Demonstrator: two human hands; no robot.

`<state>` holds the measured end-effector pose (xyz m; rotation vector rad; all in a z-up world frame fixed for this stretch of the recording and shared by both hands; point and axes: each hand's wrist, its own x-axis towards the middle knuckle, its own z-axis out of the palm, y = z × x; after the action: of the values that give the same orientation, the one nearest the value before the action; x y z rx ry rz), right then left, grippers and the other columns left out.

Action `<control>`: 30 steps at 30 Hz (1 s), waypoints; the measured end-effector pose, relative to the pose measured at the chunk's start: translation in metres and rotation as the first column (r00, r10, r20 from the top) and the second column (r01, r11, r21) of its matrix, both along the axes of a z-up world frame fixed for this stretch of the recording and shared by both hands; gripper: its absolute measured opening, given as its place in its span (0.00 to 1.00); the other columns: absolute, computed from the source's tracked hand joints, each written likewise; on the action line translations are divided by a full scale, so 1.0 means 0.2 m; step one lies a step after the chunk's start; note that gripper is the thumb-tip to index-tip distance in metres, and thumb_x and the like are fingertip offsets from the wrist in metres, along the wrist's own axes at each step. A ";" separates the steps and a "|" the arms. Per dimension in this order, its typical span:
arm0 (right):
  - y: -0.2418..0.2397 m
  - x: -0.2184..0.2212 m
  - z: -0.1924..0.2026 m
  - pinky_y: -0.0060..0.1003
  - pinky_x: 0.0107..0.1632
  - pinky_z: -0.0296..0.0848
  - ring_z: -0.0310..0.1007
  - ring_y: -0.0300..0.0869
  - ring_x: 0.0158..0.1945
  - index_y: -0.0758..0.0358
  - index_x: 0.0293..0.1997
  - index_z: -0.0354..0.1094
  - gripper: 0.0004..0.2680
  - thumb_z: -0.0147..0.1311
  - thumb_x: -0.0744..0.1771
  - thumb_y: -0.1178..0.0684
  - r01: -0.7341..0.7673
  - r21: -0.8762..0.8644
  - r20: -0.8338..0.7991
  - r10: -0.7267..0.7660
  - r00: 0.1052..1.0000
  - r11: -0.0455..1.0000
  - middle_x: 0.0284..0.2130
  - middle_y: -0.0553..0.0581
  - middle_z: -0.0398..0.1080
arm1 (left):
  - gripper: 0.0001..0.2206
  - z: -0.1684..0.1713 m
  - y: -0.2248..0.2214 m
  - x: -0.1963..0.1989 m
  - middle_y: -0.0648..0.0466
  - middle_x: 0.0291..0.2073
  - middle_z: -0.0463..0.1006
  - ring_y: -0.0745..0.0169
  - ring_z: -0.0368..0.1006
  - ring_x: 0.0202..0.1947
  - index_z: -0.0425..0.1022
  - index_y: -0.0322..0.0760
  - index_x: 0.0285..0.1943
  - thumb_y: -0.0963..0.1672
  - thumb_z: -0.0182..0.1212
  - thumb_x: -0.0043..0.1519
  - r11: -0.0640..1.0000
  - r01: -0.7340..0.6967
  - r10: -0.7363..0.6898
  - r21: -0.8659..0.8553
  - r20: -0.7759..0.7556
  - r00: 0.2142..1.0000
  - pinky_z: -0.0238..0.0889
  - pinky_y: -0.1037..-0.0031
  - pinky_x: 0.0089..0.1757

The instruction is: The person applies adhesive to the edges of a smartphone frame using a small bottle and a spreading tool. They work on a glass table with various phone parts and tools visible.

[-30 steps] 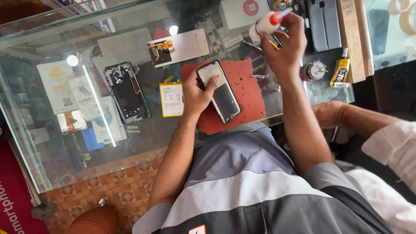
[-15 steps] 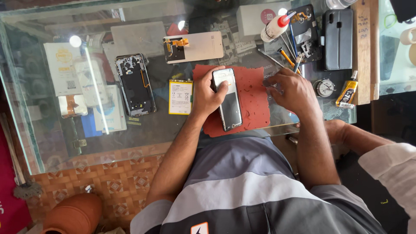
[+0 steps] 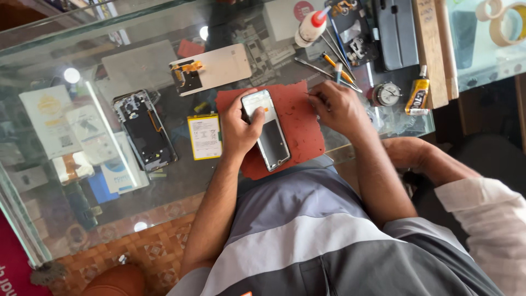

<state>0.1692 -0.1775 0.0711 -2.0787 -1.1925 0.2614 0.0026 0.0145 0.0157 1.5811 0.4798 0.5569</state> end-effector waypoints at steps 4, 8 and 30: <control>0.06 -0.06 -0.07 0.42 0.34 0.71 0.74 0.51 0.30 0.68 0.44 0.70 0.03 0.58 0.68 0.63 0.020 0.089 -0.080 -0.013 0.997 0.996 0.32 0.62 0.71 | 0.16 0.02 0.00 0.02 0.48 0.39 0.84 0.69 0.79 0.38 0.76 0.26 0.58 0.38 0.62 0.60 1.000 -0.008 0.010 0.024 -0.084 0.996 0.73 0.76 0.43; 0.15 -0.09 -0.13 0.42 0.33 0.72 0.75 0.49 0.30 0.68 0.41 0.68 0.04 0.59 0.66 0.62 0.042 0.141 -0.068 -0.033 0.997 0.989 0.30 0.62 0.70 | 0.16 0.05 -0.01 0.04 0.47 0.38 0.84 0.67 0.80 0.37 0.76 0.25 0.57 0.38 0.62 0.60 0.998 -0.038 0.045 0.054 -0.117 0.992 0.74 0.75 0.41; 0.33 -0.14 -0.21 0.43 0.31 0.72 0.76 0.51 0.30 0.62 0.45 0.69 0.04 0.59 0.69 0.59 -0.060 0.136 0.214 0.030 0.976 0.989 0.32 0.56 0.74 | 0.15 0.07 -0.06 0.06 0.43 0.36 0.84 0.57 0.84 0.37 0.75 0.25 0.55 0.38 0.60 0.60 0.987 -0.092 0.108 0.131 -0.120 0.987 0.76 0.70 0.41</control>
<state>0.1410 -0.1123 0.0281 -1.9935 -1.3445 -0.0249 0.0138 0.0029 0.0292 1.7269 0.6339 0.5741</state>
